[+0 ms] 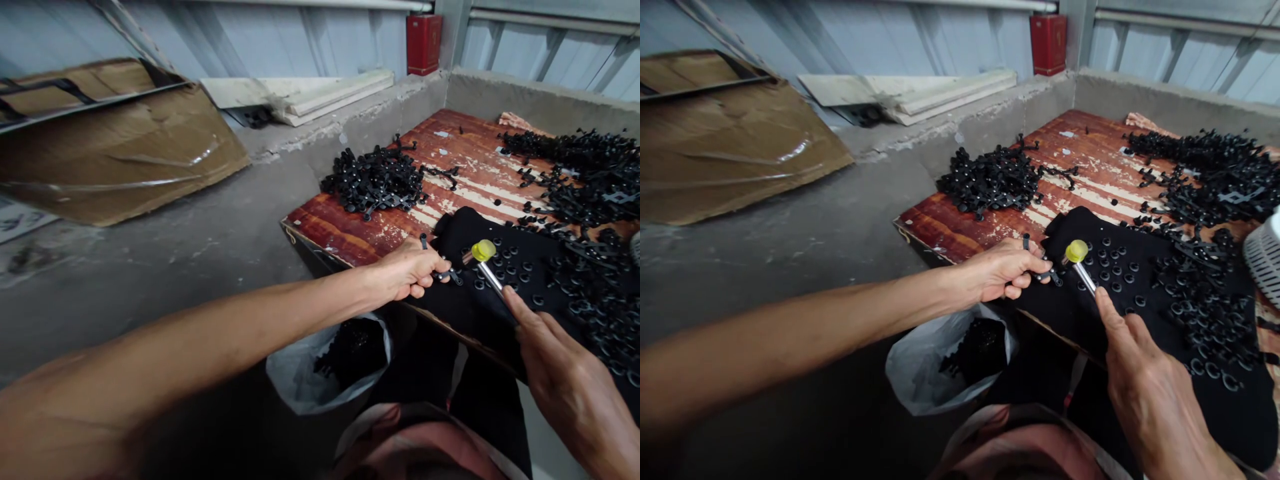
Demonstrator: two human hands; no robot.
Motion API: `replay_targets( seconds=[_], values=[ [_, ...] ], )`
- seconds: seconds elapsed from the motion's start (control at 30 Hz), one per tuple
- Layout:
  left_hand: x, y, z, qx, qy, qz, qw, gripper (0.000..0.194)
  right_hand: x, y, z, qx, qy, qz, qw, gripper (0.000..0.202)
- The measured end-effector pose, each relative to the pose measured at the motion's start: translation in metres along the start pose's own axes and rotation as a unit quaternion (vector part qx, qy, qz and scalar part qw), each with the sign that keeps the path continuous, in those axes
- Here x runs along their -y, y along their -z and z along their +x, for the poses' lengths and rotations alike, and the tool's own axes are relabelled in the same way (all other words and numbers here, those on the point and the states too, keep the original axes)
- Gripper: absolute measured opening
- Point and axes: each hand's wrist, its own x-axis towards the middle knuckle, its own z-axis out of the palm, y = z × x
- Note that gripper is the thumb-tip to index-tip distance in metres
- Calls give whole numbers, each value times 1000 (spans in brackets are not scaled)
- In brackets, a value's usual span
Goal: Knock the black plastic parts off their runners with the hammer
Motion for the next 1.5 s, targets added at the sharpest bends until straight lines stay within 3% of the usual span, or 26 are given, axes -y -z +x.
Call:
replay_targets(
  seconds=[0.1, 0.2, 0.3, 0.37, 0.43, 0.5, 0.63, 0.73, 0.8, 0.9, 0.97, 1.0, 1.07, 1.1, 1.17, 1.23, 1.3, 1.4, 1.47, 1.5],
  values=[
    [1, 1, 2, 6, -6, -7, 1000, 21, 0, -2, 1, -43, -16, 18, 999, 65],
    [3, 1, -1, 3, -13, -22, 1000, 19, 0, -5, 1, -6, -36, 32, 999, 59],
    [8, -3, -12, -1, -18, -89, 996, 16, 4, -6, 3, -24, -118, 141, 983, 46],
    [14, -10, -24, 11, -26, -151, 988, 12, 11, -9, 5, -52, -221, 254, 940, 39],
    [23, -21, -35, 47, -25, -206, 977, 8, 19, -12, 11, -45, -312, 370, 874, 36],
    [34, -30, -44, 97, -18, -254, 962, 6, 26, -16, 18, -37, -347, 443, 826, 37],
    [52, -35, -45, 163, -18, -310, 937, 4, 30, -21, 28, -41, -350, 488, 799, 38],
    [54, -18, -37, 216, -19, -296, 930, 18, 25, -21, 25, -41, -357, 516, 778, 34],
    [47, -2, -33, 235, -53, -242, 940, 28, 20, -20, 20, -43, -364, 533, 763, 33],
    [29, 14, -30, 155, -170, -62, 971, 26, 16, -18, 13, -61, -376, 555, 740, 31],
    [16, 12, -25, 59, -260, 106, 958, 21, 15, -17, 11, -71, -382, 569, 725, 30],
    [10, 8, -21, 6, -307, 190, 932, 21, 14, -17, 10, -74, -383, 577, 718, 29],
    [2, -4, -10, -93, -403, 334, 847, 21, 13, -17, 7, -81, -383, 590, 706, 28],
    [0, -9, -3, -116, -435, 391, 803, 22, 11, -17, 6, -85, -382, 595, 702, 29],
    [0, -14, 12, -99, -459, 480, 741, 28, 8, -18, 2, -95, -381, 602, 696, 31],
    [2, -11, 27, -63, -462, 512, 721, 28, 6, -17, -1, -101, -381, 606, 691, 33],
    [3, 0, 37, -63, -443, 505, 738, 23, 7, -16, -2, -108, -384, 610, 685, 32],
    [1, 15, 40, -179, -402, 467, 767, 21, 13, -14, 1, -117, -392, 613, 676, 29],
    [2, 16, 34, -234, -425, 449, 750, 22, 15, -14, 3, -122, -399, 615, 669, 29],
    [4, 14, 30, -225, -453, 450, 736, 24, 16, -13, 4, -124, -403, 617, 665, 29]
  ],
)
